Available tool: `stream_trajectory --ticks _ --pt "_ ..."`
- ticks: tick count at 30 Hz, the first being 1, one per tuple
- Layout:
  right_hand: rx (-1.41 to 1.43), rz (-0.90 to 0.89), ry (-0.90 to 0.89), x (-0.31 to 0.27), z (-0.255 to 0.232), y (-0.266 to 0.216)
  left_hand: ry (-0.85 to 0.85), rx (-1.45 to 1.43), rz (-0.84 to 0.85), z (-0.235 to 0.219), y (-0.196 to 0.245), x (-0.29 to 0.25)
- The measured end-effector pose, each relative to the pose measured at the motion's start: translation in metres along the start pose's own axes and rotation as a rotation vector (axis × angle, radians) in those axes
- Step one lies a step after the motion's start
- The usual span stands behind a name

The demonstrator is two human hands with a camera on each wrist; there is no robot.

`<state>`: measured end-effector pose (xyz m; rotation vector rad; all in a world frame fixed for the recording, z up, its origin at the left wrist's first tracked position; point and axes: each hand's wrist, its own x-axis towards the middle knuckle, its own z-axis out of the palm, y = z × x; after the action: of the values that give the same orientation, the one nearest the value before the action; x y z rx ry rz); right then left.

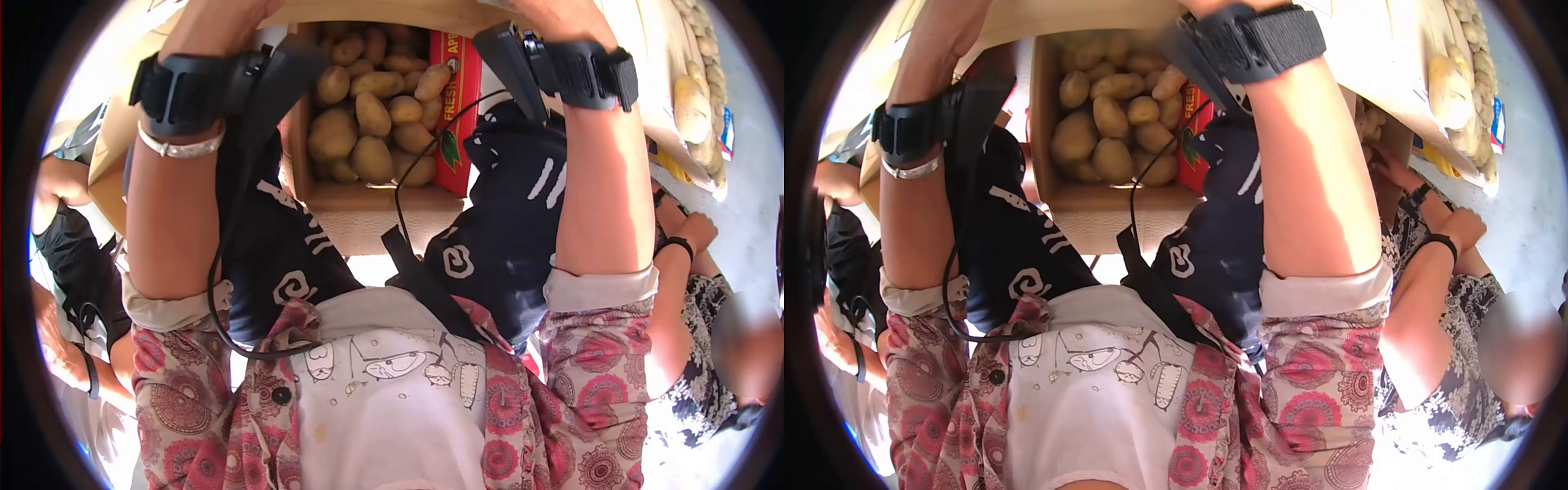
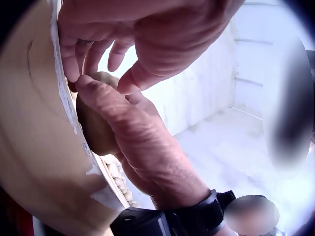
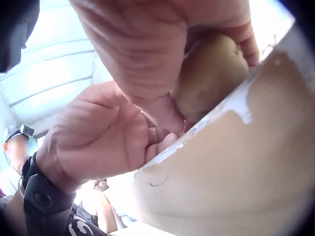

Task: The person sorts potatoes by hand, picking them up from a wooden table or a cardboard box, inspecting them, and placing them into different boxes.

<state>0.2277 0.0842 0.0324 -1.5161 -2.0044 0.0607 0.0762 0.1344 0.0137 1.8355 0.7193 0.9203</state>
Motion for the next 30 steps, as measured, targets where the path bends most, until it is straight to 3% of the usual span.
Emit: stream_trajectory --ticks 1,3,4,5,7,8,11,12,13,14,15,16,18,19,20,21,22,23,24,25,27,28,30 --pt "-0.004 -0.013 0.009 0.006 0.001 0.007 0.008 0.006 0.014 -0.007 0.001 0.002" --pt "0.668 0.322 -0.040 0.011 -0.004 0.015 0.012 -0.192 -0.113 -0.012 0.000 0.004" --pt "0.653 0.321 -0.046 0.011 -0.011 0.022 0.038 -0.119 -0.047 -0.013 0.001 0.002" --pt "0.909 0.356 0.069 0.012 -0.021 0.035 0.044 -0.121 -0.028 -0.012 0.002 0.003" --pt "1.448 0.394 0.312 0.018 -0.038 0.050 0.125 -0.350 -0.176 -0.012 0.002 0.002" --pt "1.591 0.541 0.355 0.016 -0.042 0.052 -0.025 -0.531 -0.280 -0.019 0.006 0.001" --pt "1.757 0.385 0.295 0.024 -0.038 0.029 -0.302 -0.858 -0.525 -0.007 0.010 -0.004" --pt "1.724 0.467 0.299 0.023 -0.035 0.015 -0.424 -1.039 -0.552 -0.002 0.021 -0.004" --pt "1.782 0.438 0.194 0.024 -0.029 0.005 -0.548 -1.207 -0.576 -0.002 0.031 -0.002" --pt "1.692 0.353 -0.151 0.014 -0.034 0.008 -0.615 -1.390 -0.436 0.013 0.011 -0.001" --pt "1.546 0.258 -0.492 0.014 -0.047 0.003 -0.613 -1.380 -0.435 0.007 0.004 0.002" --pt "1.548 0.258 -0.499 0.017 -0.037 0.004 -0.502 -1.280 -0.342 0.002 0.005 0.004" --pt "1.112 0.033 -0.087 0.018 -0.011 -0.003 -0.279 -1.089 -0.181 -0.006 0.008 -0.001" --pt "0.840 0.052 -0.142 0.008 -0.028 -0.013 -0.115 -0.703 -0.110 -0.013 0.012 -0.005" --pt "0.877 0.028 -0.072 0.006 -0.017 -0.013 0.065 -0.238 0.000 -0.013 0.016 -0.003" --pt "0.910 -0.006 -0.003 0.009 -0.009 -0.016 0.062 -0.235 -0.005 -0.015 0.013 -0.003" --pt "0.916 -0.007 -0.008 0.006 -0.011 -0.019 0.113 -0.232 0.127 -0.017 0.008 -0.001" --pt "1.088 0.243 -0.066 0.003 -0.018 -0.030 0.168 -0.227 0.262 -0.020 0.004 0.002" --pt "1.247 0.506 -0.125 0.001 -0.023 -0.037 0.173 -0.227 0.260 -0.020 -0.001 0.006" --pt "1.246 0.508 -0.129 -0.002 -0.025 -0.032 0.191 -0.218 0.367 -0.020 -0.005 0.011" --pt "1.509 0.141 -0.413 -0.014 -0.022 -0.017 0.221 -0.195 0.576 -0.021 -0.010 0.015" --pt "1.512 0.147 -0.410 -0.016 -0.011 -0.013 0.217 -0.198 0.570 -0.019 0.003 0.008" --pt "1.407 0.292 -0.302 -0.015 0.009 -0.007 0.280 -0.205 0.229 -0.019 0.027 -0.009"
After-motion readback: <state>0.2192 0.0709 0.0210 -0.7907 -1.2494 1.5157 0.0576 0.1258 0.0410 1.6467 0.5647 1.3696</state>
